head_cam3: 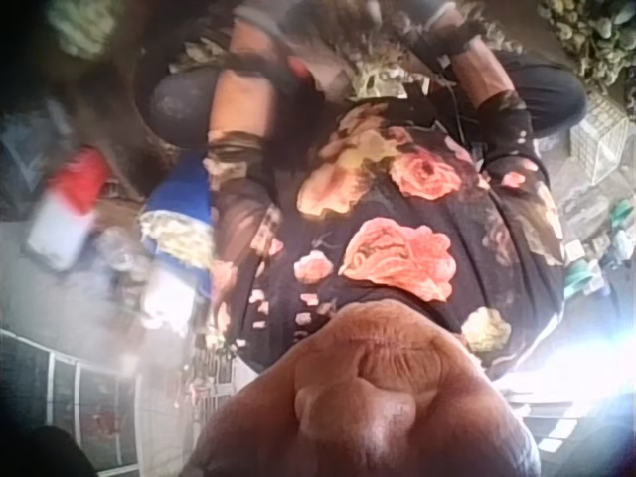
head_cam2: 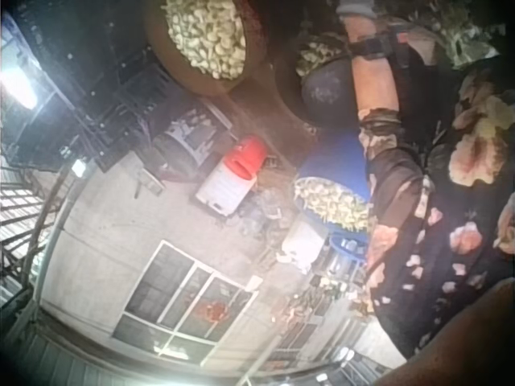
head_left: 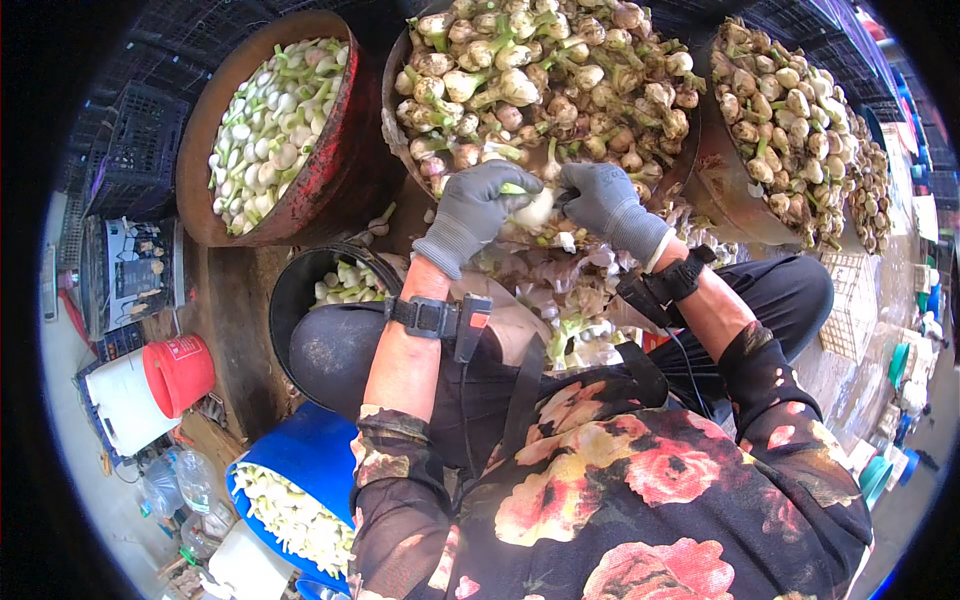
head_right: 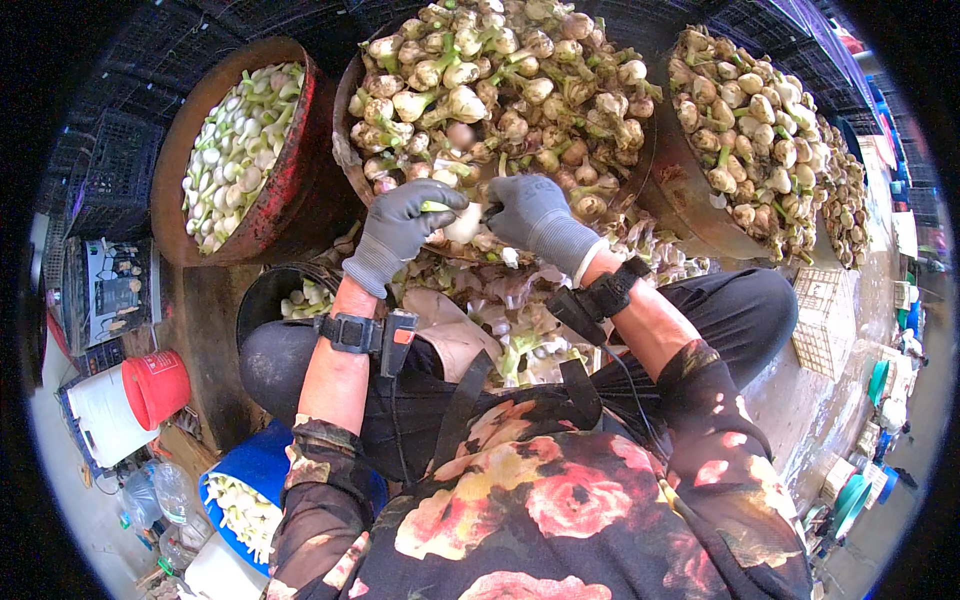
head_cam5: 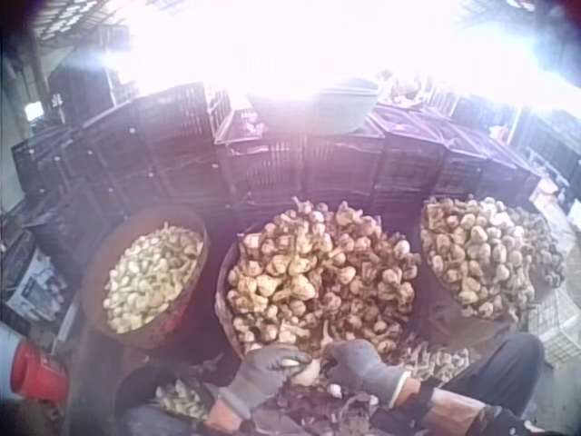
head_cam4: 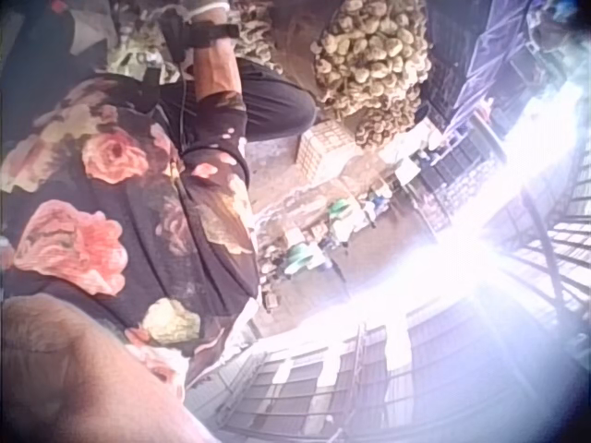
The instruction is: Peel the outer skin and remove stalks from onions or similar root vegetables by hand.
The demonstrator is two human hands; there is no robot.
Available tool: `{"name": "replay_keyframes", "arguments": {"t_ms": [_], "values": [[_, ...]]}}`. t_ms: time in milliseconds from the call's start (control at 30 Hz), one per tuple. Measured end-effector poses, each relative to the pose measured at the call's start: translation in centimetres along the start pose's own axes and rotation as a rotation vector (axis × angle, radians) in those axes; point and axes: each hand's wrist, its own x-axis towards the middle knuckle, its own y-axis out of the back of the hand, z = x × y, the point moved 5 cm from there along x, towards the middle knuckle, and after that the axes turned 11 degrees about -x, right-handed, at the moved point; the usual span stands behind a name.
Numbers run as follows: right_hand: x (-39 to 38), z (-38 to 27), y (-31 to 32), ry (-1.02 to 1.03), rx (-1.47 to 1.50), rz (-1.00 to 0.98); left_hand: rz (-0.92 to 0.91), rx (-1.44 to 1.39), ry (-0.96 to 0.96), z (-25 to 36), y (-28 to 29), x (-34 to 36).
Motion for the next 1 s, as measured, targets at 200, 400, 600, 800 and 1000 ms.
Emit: {"name": "replay_keyframes", "arguments": {"t_ms": [200,400,600,800,1000], "values": [[-0.3,2.7,-4.8,-0.075,-0.090,-0.345,-0.002,-0.024,0.047,2.6,3.9,-1.0],[3.3,2.7,-8.0,0.053,-0.015,-0.373,0.095,0.858,0.613,3.4,12.1,-7.0],[10.2,-4.3,-12.6,0.618,-0.238,-0.143,0.185,0.609,0.427,2.5,9.5,-5.0],[13.8,-6.8,-18.4,0.757,-0.441,-0.201,0.079,0.650,0.352,1.9,8.2,-2.8],[14.2,-3.8,-16.3,0.625,-0.384,-0.346,0.037,0.653,0.438,0.2,8.4,-2.8]]}}
